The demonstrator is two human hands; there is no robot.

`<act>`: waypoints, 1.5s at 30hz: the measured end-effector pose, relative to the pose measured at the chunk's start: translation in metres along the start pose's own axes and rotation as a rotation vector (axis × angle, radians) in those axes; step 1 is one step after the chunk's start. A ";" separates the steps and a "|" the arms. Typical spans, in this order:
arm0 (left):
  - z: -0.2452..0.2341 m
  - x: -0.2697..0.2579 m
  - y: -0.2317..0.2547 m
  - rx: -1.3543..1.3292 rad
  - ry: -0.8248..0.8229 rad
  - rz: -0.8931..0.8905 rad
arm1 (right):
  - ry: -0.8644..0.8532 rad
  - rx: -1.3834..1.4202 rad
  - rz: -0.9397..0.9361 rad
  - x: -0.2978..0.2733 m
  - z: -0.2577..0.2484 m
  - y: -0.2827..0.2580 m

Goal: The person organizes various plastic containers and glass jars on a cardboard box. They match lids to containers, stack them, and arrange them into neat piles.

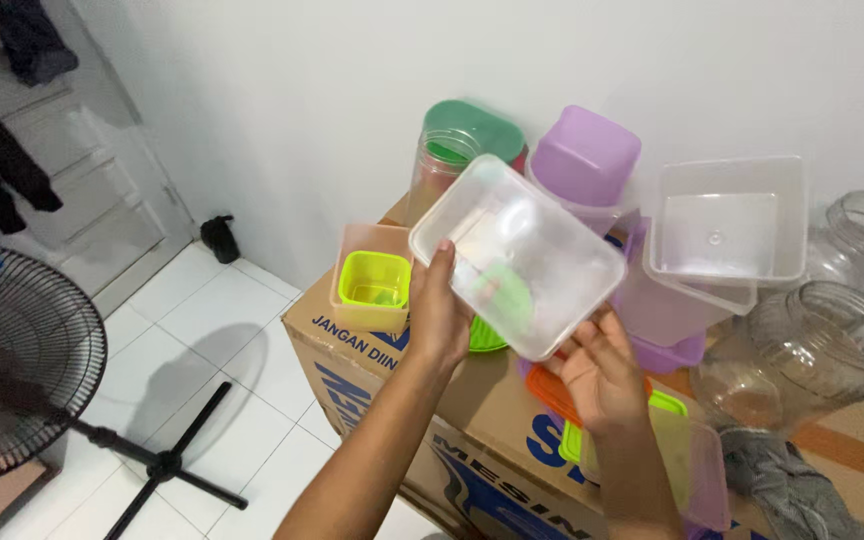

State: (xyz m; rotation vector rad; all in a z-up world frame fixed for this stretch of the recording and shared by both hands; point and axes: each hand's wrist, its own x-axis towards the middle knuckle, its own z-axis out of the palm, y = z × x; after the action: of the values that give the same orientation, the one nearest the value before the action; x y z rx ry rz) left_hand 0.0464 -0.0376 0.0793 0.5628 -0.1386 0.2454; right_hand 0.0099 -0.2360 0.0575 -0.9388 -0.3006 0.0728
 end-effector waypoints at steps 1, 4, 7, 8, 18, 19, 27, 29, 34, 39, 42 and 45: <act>0.005 0.001 0.006 0.014 0.017 0.001 | 0.004 -0.002 -0.017 0.003 0.004 -0.003; 0.016 0.004 0.021 0.017 0.033 0.026 | 0.000 -0.007 -0.064 0.016 0.019 -0.013; 0.020 0.022 0.036 0.025 -0.004 0.016 | 0.001 -0.024 -0.131 0.041 0.035 -0.023; 0.018 0.032 0.043 0.032 -0.020 0.006 | 0.021 -0.031 -0.166 0.053 0.040 -0.028; -0.001 0.227 0.125 0.362 -0.181 -0.232 | 0.062 -0.138 -0.111 0.219 0.063 -0.076; -0.003 0.247 0.126 0.369 -0.166 -0.227 | 0.084 -0.129 -0.094 0.240 0.061 -0.072; -0.041 0.375 0.084 0.434 -0.013 -0.286 | 0.289 -0.182 0.117 0.377 0.034 -0.022; -0.055 0.393 0.066 0.504 0.086 -0.337 | 0.434 -0.490 0.067 0.389 0.026 -0.008; -0.087 0.413 0.036 0.617 0.091 -0.368 | 0.104 -1.583 -0.590 0.392 0.010 0.015; -0.099 0.423 0.022 0.773 0.106 -0.375 | -0.079 -1.869 -0.258 0.391 0.014 0.019; -0.099 0.427 0.015 0.903 0.087 -0.302 | -0.129 -1.921 -0.089 0.389 0.022 0.016; -0.100 0.430 0.009 1.144 0.085 -0.262 | -0.024 -1.945 0.058 0.389 0.029 0.016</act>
State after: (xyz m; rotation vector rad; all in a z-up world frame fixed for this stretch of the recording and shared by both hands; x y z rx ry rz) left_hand 0.4634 0.1064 0.0841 1.6903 0.1829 0.0696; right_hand 0.3747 -0.1293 0.1478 -2.8742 -0.3150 -0.2145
